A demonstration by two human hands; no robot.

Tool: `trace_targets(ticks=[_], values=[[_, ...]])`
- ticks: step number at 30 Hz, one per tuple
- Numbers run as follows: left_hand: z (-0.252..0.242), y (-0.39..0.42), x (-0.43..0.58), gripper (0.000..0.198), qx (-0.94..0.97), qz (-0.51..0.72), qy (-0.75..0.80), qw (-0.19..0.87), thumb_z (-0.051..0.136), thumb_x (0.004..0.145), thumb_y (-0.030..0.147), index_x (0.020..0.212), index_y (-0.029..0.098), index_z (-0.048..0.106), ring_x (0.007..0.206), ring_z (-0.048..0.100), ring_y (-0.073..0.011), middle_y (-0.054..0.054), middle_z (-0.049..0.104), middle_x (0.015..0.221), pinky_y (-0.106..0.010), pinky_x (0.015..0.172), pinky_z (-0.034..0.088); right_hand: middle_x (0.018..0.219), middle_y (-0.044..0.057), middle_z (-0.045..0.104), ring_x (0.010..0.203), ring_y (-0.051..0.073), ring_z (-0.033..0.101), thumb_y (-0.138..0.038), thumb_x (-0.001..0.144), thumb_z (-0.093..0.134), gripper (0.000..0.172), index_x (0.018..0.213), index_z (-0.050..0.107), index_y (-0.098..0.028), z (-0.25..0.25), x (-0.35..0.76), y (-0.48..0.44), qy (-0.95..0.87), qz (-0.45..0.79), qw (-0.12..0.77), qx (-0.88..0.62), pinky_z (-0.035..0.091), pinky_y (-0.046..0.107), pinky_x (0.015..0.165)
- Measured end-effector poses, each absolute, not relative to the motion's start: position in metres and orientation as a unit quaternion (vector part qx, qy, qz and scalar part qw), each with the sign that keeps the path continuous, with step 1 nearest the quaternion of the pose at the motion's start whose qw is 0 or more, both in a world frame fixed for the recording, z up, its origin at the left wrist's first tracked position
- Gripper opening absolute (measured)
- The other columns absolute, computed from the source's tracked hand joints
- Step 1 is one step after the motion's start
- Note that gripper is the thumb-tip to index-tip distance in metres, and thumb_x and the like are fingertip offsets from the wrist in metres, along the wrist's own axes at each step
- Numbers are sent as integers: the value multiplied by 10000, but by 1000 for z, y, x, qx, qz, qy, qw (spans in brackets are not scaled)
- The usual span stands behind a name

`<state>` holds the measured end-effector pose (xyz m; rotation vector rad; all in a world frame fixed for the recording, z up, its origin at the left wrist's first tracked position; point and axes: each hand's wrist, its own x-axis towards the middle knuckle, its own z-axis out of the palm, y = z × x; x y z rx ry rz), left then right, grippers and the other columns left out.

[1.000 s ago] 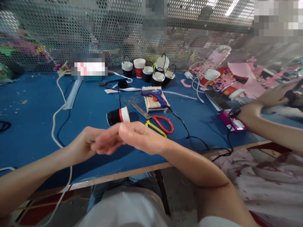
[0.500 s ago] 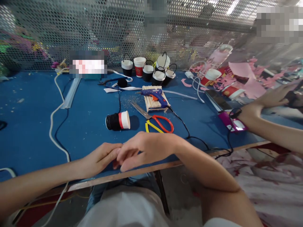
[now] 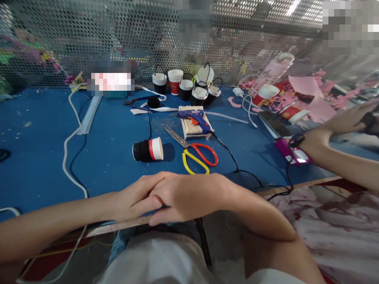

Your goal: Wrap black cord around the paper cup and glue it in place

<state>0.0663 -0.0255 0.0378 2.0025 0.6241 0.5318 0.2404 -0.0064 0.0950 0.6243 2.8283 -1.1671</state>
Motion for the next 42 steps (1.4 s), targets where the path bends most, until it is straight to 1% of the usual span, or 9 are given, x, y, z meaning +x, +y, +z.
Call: trace_targets(ticks=[6,11,13,17,21,27,31,36,42], values=[[12,-26,41,283,824,178,354,405,354,915,290,831,170,597,708,594,-137,-33,652,786,-243,669,440,798,39,671,685,135,619,-384,836,521,228,859,635,-188,116,289,19,782,-255,-277,496,497,265,621],[39,-19,45,274,550,405,404,608,436,879,414,980,182,542,532,400,-82,37,429,623,-214,507,360,844,42,659,638,120,605,-394,668,701,431,1020,590,-172,77,247,10,768,-403,-221,446,492,241,546],[48,-17,54,345,473,449,369,662,403,868,467,972,167,540,594,440,-99,13,436,685,-242,552,421,805,15,644,642,121,617,-376,618,742,592,1117,494,-175,58,224,5,719,-554,-175,381,503,230,516],[47,-19,60,512,483,445,302,692,365,820,622,1111,215,474,860,569,-206,-68,553,970,-331,627,512,551,-41,569,429,83,542,-422,768,602,314,874,506,-142,34,210,3,591,-695,-195,360,474,211,405],[34,-19,51,626,555,451,313,625,291,821,677,1220,221,448,1244,391,-237,-88,446,1319,-399,1048,334,634,-27,608,432,72,554,-359,804,569,244,914,515,-148,30,220,1,531,-720,-256,367,450,184,364],[27,-22,60,635,504,397,286,712,277,831,671,1358,316,262,982,566,-200,-86,351,1422,-316,690,491,672,-41,600,514,93,589,-240,805,534,222,1009,456,-200,39,210,-12,668,-556,-288,402,505,235,507],[31,-26,70,703,466,389,301,736,229,826,690,1368,244,251,1001,573,-203,-123,488,1307,-350,799,480,731,-15,609,536,71,537,-154,817,447,78,836,510,-195,43,207,-10,803,-359,-255,403,448,227,574],[53,-26,41,457,639,309,352,610,430,888,452,1300,257,403,1161,506,-207,-76,487,1323,-352,982,413,668,-4,587,559,92,526,-316,866,451,181,761,525,-189,51,241,0,785,-253,-292,484,411,229,569],[68,-4,-15,373,762,290,538,215,564,813,381,1161,247,544,1010,573,-229,-46,623,1088,-379,940,434,682,16,601,551,112,507,-396,819,512,258,654,526,-199,64,307,7,753,-137,-239,598,401,263,553]])
